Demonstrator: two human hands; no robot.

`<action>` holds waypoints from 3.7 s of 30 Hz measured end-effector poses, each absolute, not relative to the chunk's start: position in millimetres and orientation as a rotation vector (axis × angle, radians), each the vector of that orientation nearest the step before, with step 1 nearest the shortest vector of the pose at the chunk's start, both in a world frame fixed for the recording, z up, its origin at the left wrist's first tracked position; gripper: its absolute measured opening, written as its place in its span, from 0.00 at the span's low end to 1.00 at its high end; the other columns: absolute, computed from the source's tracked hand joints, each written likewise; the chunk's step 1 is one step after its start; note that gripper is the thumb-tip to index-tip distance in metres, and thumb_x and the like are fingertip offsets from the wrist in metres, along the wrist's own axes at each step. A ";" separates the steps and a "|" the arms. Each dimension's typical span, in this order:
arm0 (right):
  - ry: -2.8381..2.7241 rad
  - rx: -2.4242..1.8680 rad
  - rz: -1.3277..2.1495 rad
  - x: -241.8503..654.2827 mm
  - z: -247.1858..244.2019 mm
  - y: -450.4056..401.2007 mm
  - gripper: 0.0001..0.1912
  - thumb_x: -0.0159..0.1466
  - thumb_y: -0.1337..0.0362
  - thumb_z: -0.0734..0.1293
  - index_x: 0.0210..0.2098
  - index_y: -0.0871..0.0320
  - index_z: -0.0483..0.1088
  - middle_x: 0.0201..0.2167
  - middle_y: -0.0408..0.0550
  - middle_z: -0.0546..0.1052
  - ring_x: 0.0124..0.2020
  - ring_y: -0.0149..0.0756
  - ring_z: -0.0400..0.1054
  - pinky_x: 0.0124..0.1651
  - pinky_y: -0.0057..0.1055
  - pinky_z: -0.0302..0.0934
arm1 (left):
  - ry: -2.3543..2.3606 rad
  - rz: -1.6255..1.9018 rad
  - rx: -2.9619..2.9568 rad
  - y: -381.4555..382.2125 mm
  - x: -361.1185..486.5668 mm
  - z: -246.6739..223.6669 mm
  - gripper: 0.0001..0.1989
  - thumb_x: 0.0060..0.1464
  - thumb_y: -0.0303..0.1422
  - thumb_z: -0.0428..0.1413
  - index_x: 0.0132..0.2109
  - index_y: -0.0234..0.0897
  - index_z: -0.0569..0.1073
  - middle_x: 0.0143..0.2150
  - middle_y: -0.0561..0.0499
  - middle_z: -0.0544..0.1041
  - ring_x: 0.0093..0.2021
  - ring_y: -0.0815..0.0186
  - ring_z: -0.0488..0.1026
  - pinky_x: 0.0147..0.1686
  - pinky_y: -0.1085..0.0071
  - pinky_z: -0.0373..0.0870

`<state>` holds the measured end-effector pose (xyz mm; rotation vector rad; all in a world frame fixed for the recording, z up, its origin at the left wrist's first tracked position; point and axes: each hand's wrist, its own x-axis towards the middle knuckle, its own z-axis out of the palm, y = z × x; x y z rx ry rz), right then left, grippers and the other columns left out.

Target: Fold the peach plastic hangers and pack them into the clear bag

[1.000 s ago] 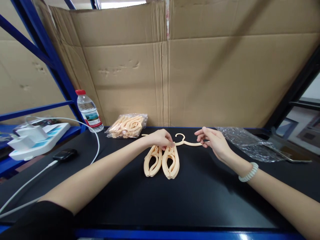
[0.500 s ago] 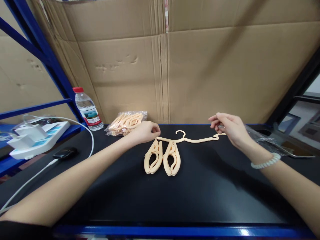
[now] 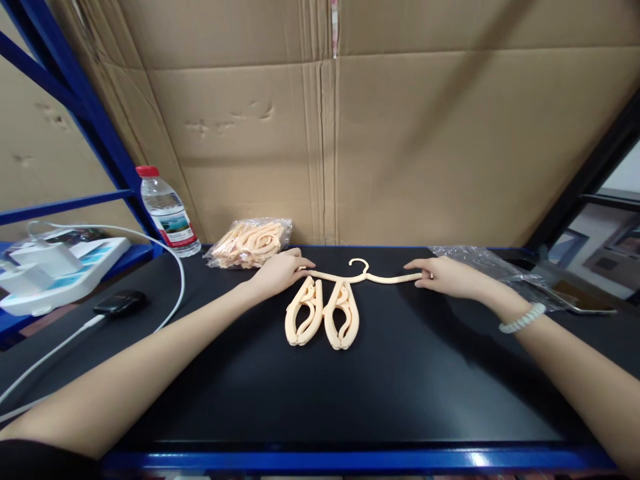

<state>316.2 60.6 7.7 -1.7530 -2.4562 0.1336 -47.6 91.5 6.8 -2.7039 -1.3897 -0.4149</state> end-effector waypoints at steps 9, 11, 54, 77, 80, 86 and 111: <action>-2.401 -1.667 -0.083 305.0 -8.4 69.4 0.11 0.63 0.70 0.62 0.35 0.54 0.77 0.36 0.48 0.78 0.37 0.40 0.73 0.37 0.31 0.63 | -1.347 -0.428 -2.692 88.8 -41.7 1.5 0.13 0.63 0.31 0.49 0.44 0.38 0.78 0.38 0.49 0.72 0.36 0.64 0.73 0.37 0.70 0.68; -2.368 -1.662 -0.149 304.0 -6.3 67.8 0.12 0.64 0.69 0.61 0.34 0.54 0.77 0.37 0.49 0.76 0.36 0.40 0.72 0.35 0.31 0.61 | -1.347 -0.472 -2.648 87.8 -42.0 2.7 0.13 0.63 0.31 0.49 0.44 0.37 0.78 0.39 0.48 0.71 0.35 0.63 0.73 0.36 0.69 0.68; -0.892 -0.901 0.719 249.4 1.6 31.3 0.35 0.54 0.60 0.73 0.55 0.47 0.53 0.34 0.42 0.79 0.35 0.35 0.75 0.35 0.33 0.70 | -1.580 -3.010 -2.133 44.7 -7.0 10.7 0.22 0.40 0.31 0.67 0.34 0.39 0.60 0.28 0.58 0.75 0.35 0.67 0.78 0.41 0.65 0.77; -1.021 -0.881 0.740 257.0 3.8 37.7 0.25 0.53 0.64 0.71 0.50 0.51 0.64 0.31 0.41 0.74 0.24 0.28 0.65 0.28 0.28 0.67 | -1.588 -3.094 -2.040 39.5 -2.0 3.3 0.23 0.43 0.28 0.66 0.40 0.40 0.60 0.28 0.58 0.76 0.35 0.68 0.78 0.43 0.64 0.76; -1.015 -0.859 0.758 256.0 4.8 37.1 0.13 0.53 0.64 0.71 0.38 0.54 0.68 0.31 0.41 0.74 0.24 0.27 0.65 0.27 0.27 0.67 | -1.582 -3.083 -2.067 39.6 -2.6 2.5 0.22 0.42 0.29 0.66 0.40 0.39 0.61 0.28 0.57 0.76 0.36 0.67 0.79 0.43 0.64 0.76; -1.022 -0.837 0.786 252.9 6.2 34.3 0.14 0.53 0.65 0.72 0.38 0.54 0.68 0.31 0.41 0.74 0.24 0.27 0.65 0.27 0.27 0.67 | -1.592 -2.998 -2.105 41.9 -4.6 2.2 0.15 0.43 0.31 0.66 0.38 0.35 0.71 0.33 0.51 0.79 0.39 0.64 0.78 0.43 0.64 0.77; -1.514 -0.881 0.747 218.5 6.8 -7.6 0.08 0.62 0.60 0.70 0.38 0.56 0.77 0.26 0.43 0.78 0.19 0.25 0.62 0.20 0.24 0.60 | -1.597 -2.768 -2.756 0.9 12.2 20.1 0.13 0.45 0.29 0.67 0.39 0.33 0.74 0.37 0.50 0.77 0.39 0.67 0.76 0.37 0.73 0.76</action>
